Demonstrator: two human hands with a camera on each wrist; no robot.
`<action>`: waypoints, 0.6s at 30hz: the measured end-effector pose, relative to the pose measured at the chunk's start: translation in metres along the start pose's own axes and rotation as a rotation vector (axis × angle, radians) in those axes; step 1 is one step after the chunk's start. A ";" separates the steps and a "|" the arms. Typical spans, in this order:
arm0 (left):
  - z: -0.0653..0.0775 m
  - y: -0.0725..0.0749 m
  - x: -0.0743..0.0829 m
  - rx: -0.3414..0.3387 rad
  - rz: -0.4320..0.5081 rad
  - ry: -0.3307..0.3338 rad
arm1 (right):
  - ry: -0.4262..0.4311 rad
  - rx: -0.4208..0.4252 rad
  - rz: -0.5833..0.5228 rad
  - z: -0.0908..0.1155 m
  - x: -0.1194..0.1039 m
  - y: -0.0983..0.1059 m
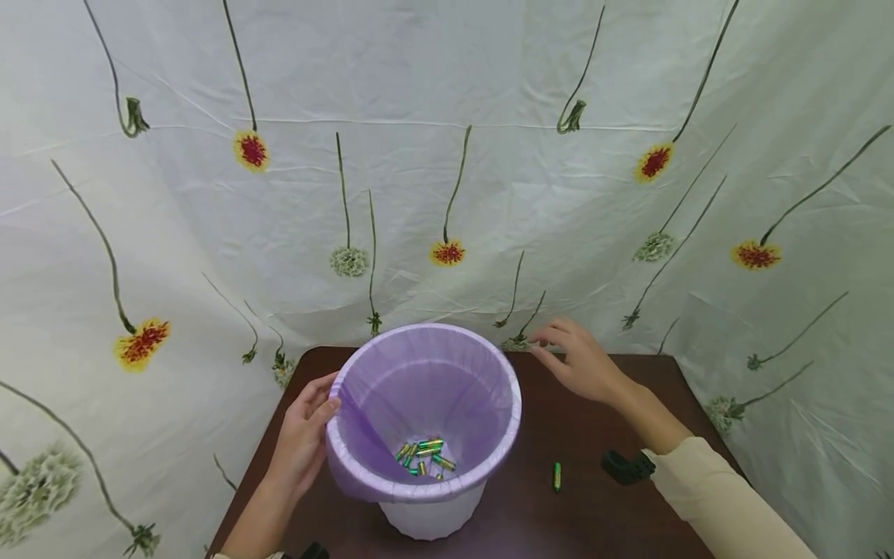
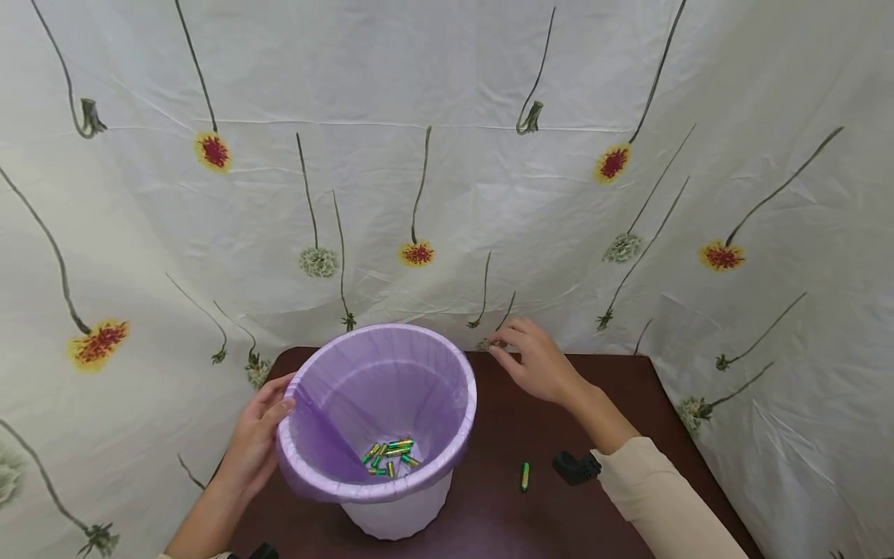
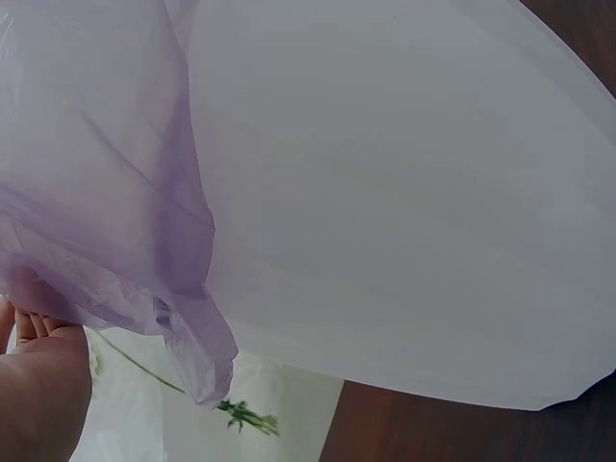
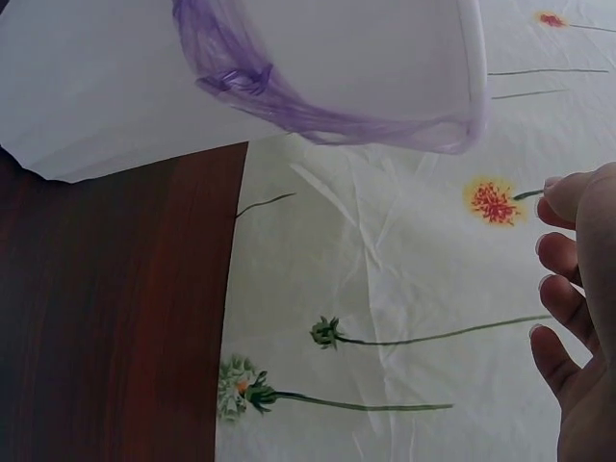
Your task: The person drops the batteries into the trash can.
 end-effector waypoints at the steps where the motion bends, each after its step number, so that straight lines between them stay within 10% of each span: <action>1: 0.000 0.000 0.000 -0.001 -0.001 0.001 | -0.012 -0.002 -0.002 0.002 0.001 0.000; 18: 0.001 0.000 0.000 0.005 0.000 0.007 | -0.123 0.033 -0.009 0.035 0.017 -0.001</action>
Point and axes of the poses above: each hand's wrist, its own z-axis away from the middle knuckle, its own y-axis out of the back of the hand, x = y × z, the point moved 1 cm from there along -z, towards the middle knuckle, and after that the axes turned 8 degrees about -z, right-handed, at the moved point
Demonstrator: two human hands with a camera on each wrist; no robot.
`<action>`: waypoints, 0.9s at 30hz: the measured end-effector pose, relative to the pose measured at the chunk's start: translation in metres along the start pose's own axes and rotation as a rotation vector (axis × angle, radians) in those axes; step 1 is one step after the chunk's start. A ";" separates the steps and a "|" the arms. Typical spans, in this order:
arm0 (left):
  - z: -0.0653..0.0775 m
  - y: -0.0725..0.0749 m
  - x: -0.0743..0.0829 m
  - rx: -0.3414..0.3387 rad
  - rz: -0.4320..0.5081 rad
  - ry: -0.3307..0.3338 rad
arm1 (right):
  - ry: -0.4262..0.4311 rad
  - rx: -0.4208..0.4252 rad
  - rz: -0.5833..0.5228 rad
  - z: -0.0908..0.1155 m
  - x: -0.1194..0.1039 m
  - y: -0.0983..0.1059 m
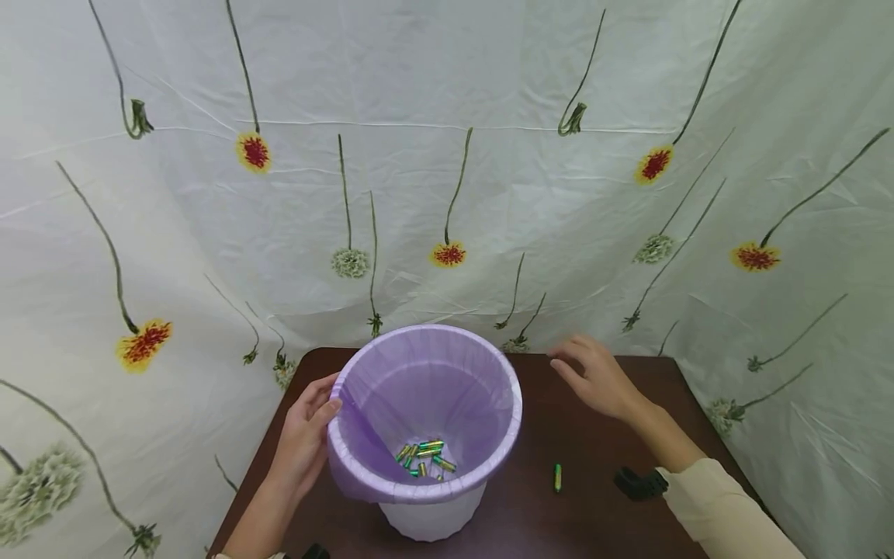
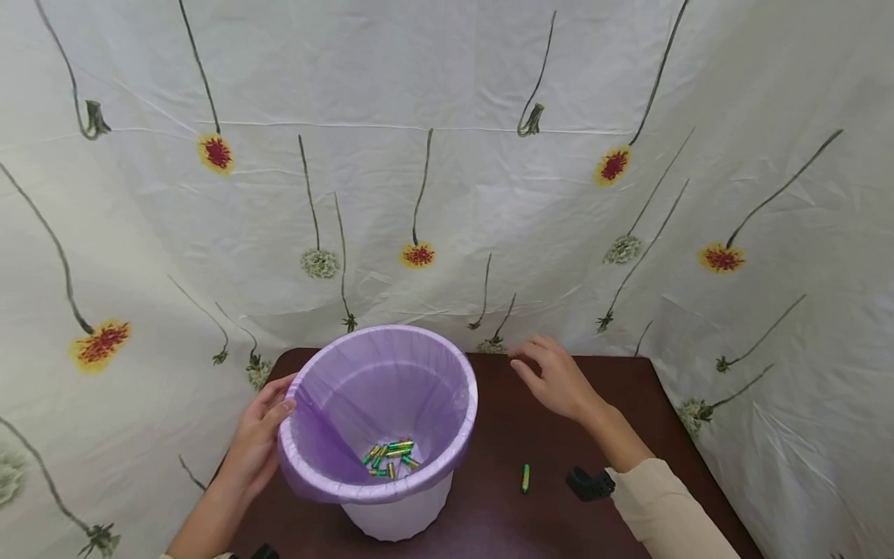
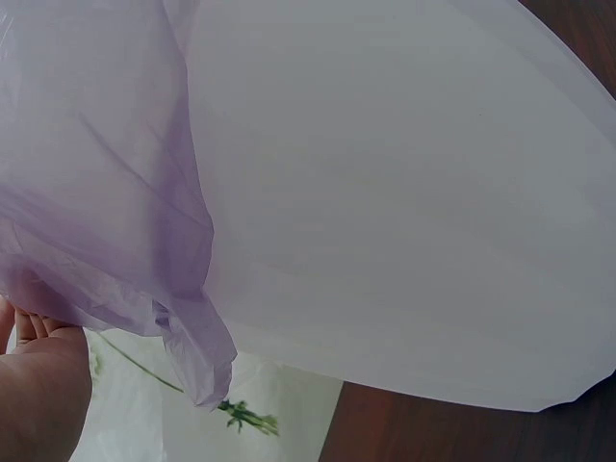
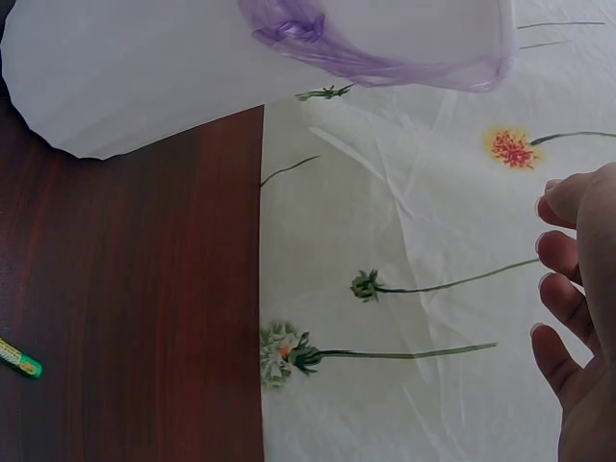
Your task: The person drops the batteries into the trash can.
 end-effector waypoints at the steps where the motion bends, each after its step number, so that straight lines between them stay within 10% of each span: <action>1: 0.000 0.000 0.000 0.001 -0.001 0.001 | -0.008 0.004 -0.001 0.002 0.002 0.000; 27: 0.000 0.000 0.000 0.004 0.002 0.003 | -0.163 0.063 0.027 0.051 0.037 -0.018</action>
Point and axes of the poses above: each hand's wrist, its own z-axis away from the middle knuckle, its own y-axis out of the back of the hand, x = y × z, the point moved 1 cm from there along -z, towards the middle knuckle, and after that the axes turned 8 degrees about -z, right-handed, at the moved point
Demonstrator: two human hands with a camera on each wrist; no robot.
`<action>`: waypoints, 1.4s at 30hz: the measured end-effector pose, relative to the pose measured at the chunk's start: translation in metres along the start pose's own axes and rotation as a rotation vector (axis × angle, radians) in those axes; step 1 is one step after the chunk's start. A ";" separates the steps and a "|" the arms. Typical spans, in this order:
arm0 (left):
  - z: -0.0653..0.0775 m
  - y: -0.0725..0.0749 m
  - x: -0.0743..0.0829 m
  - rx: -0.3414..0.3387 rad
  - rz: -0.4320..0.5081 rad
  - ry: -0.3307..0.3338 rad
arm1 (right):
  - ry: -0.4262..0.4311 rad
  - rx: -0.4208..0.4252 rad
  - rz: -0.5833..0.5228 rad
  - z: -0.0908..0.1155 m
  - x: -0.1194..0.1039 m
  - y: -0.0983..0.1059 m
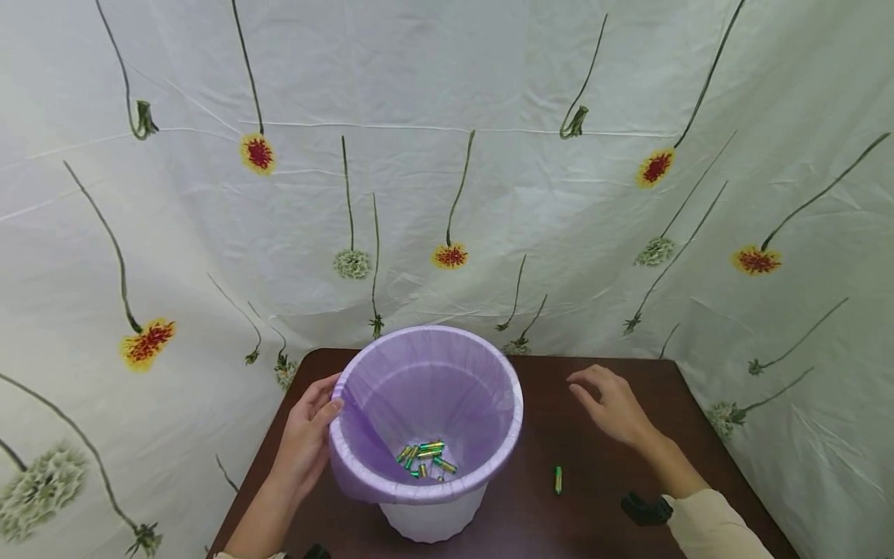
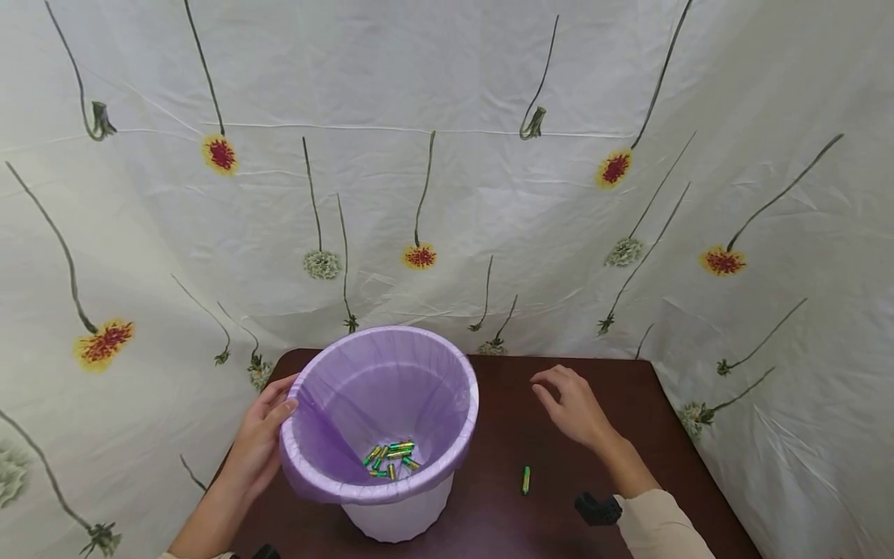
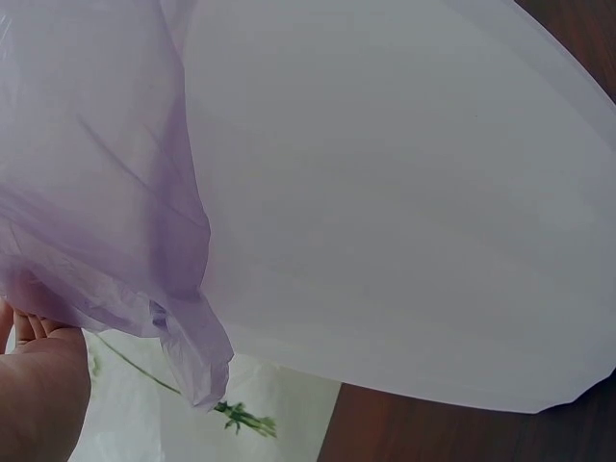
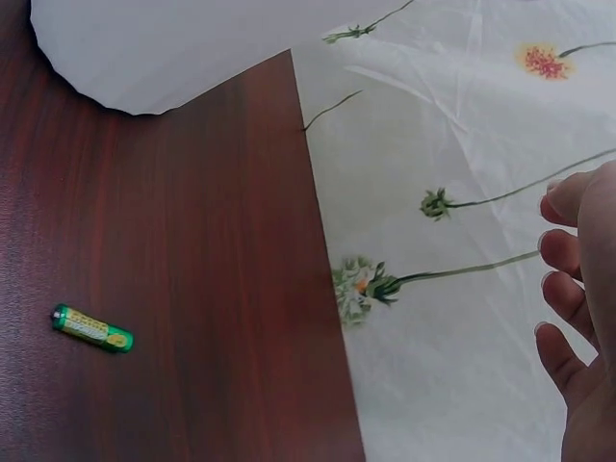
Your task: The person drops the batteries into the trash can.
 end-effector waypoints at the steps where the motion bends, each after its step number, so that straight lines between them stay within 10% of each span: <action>1: 0.000 0.000 0.000 -0.001 0.000 0.000 | -0.007 0.000 0.001 0.001 0.002 -0.001; 42: -0.001 0.000 -0.001 -0.011 0.010 -0.018 | -0.125 0.119 -0.001 0.076 0.046 -0.071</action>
Point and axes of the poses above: each hand's wrist, its own z-axis away from the middle knuckle, its own y-axis out of the back of the hand, x = y × z, the point moved 1 cm from there along -z, towards the middle knuckle, and after that the axes turned 8 degrees about -z, right-handed, at the moved point
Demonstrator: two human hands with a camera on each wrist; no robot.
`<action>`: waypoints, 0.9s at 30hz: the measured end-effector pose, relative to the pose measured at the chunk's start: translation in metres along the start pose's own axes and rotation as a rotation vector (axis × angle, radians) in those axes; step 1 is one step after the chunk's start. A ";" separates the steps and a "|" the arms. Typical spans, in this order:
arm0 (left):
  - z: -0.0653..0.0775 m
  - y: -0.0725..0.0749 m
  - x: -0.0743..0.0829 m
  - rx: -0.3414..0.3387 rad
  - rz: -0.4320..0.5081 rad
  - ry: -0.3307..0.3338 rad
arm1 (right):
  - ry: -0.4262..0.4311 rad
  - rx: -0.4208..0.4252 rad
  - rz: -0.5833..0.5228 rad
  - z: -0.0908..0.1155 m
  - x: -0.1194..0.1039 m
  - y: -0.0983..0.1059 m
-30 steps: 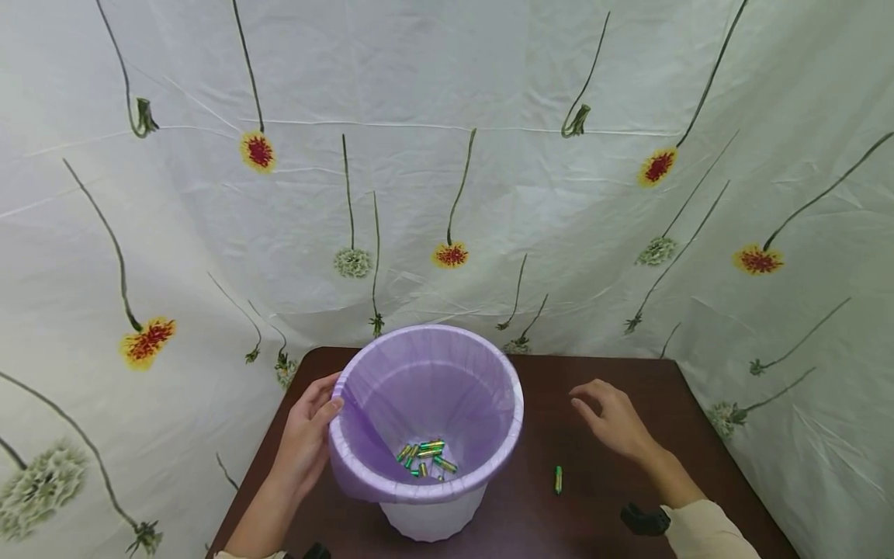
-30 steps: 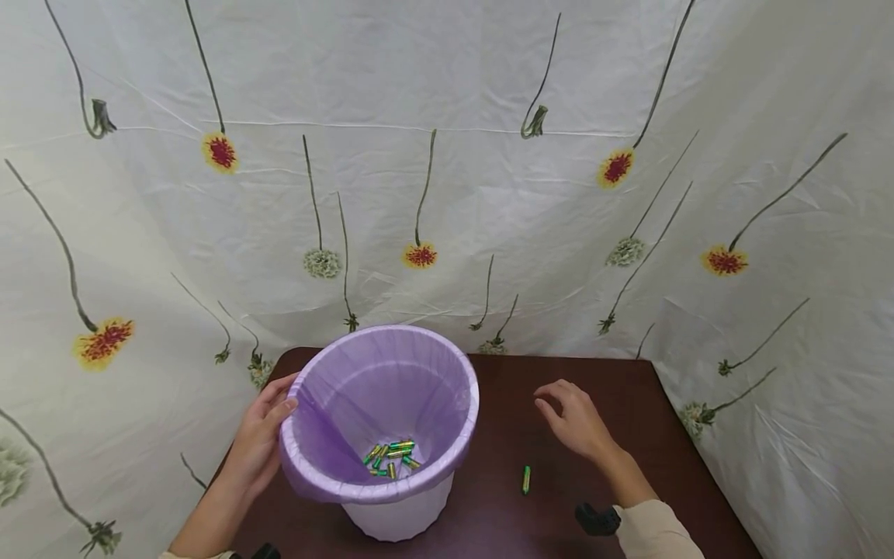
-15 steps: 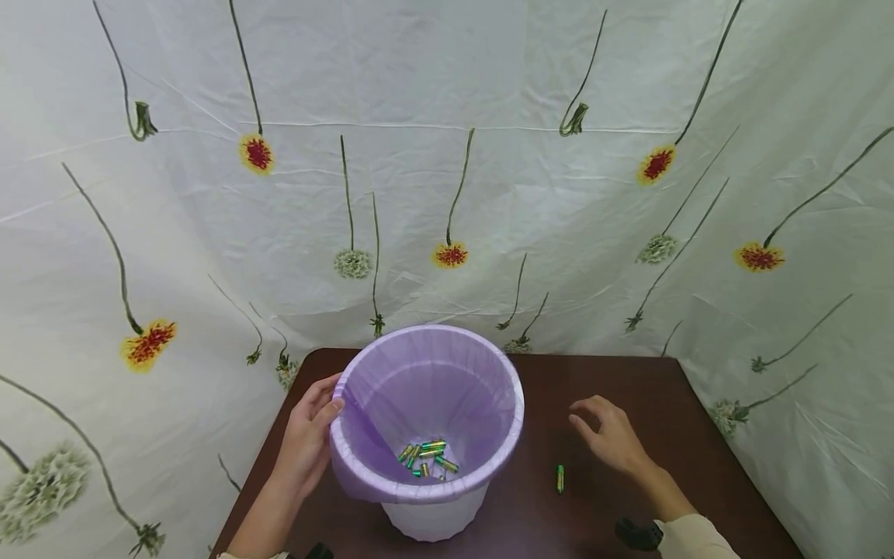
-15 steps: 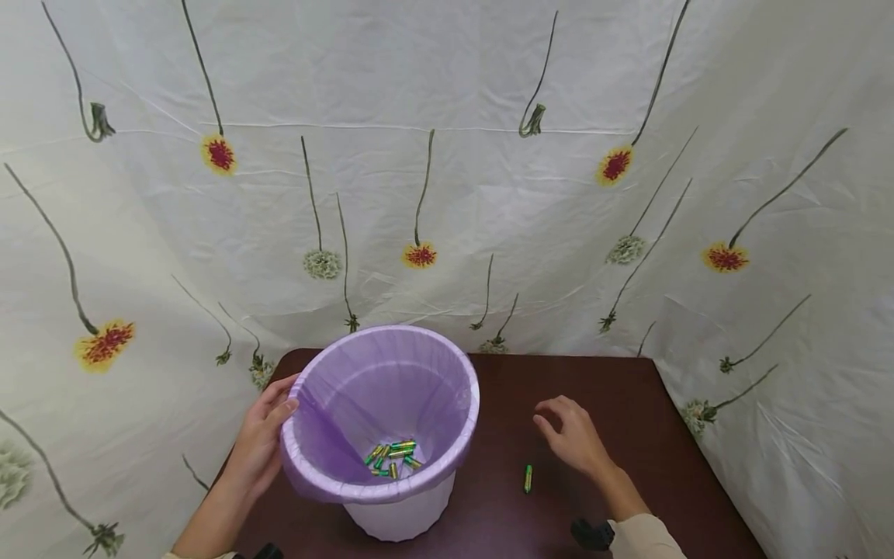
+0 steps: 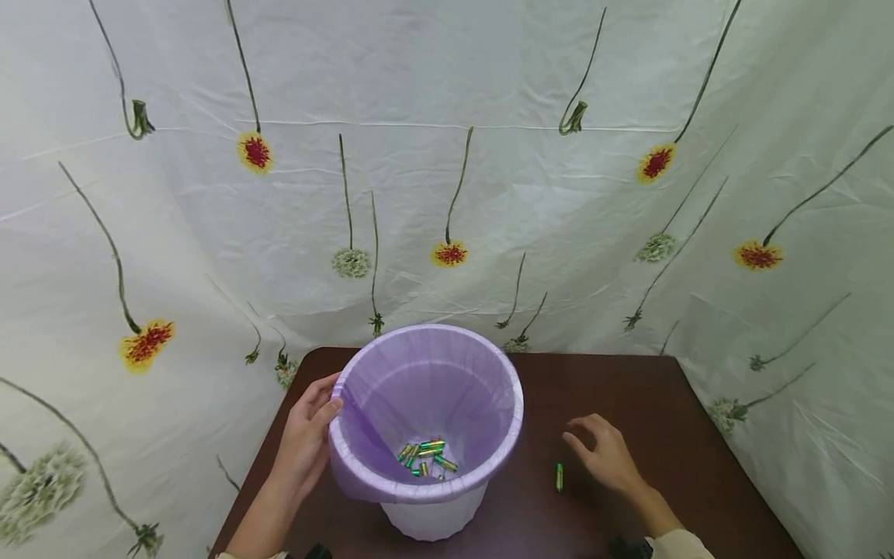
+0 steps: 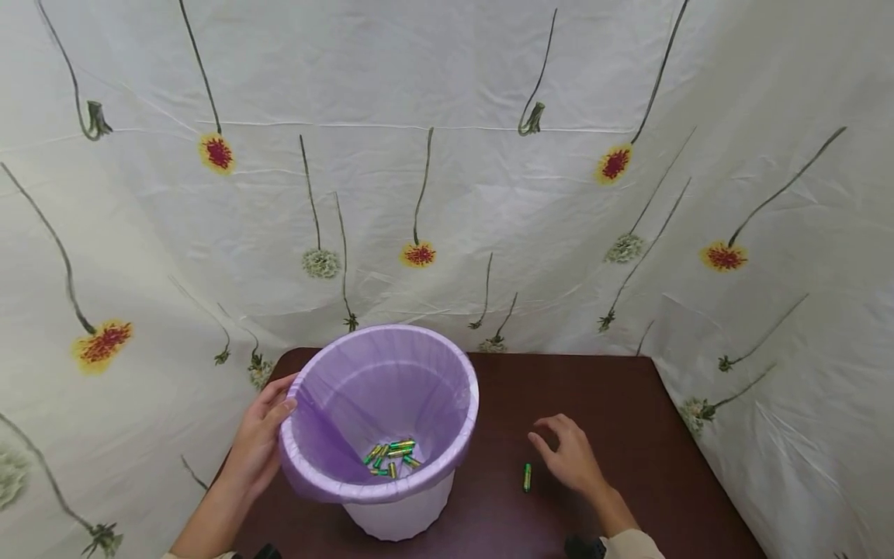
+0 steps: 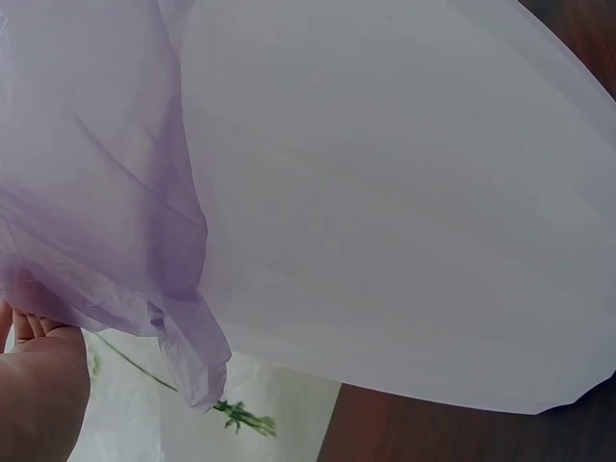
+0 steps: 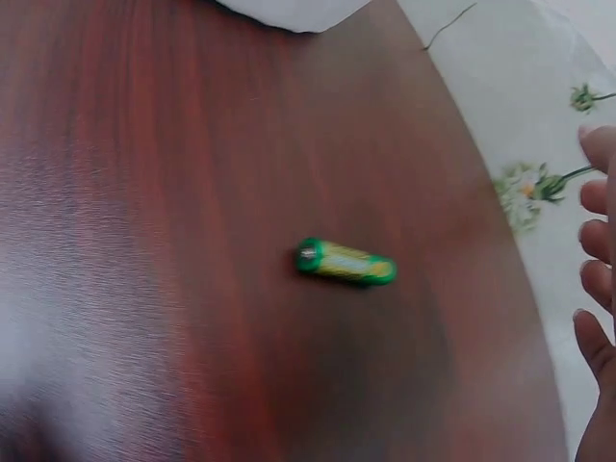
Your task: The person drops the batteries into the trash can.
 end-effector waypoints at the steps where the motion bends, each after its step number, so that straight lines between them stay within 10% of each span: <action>1: 0.000 0.000 0.000 -0.002 -0.001 0.001 | -0.011 0.007 -0.004 0.003 0.002 -0.003; 13: 0.000 0.001 0.000 0.000 -0.023 -0.001 | -0.222 -0.013 -0.041 0.056 0.027 -0.047; 27: 0.000 0.001 0.000 0.012 -0.019 0.000 | -0.193 0.074 0.086 0.067 0.030 -0.063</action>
Point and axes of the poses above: each hand's wrist, its own z-axis away from the middle knuckle, its own y-axis out of the back of the hand, x = y × z, the point moved 1 cm from there along -z, towards the middle knuckle, and after that the axes turned 8 degrees about -z, right-handed, at the moved point
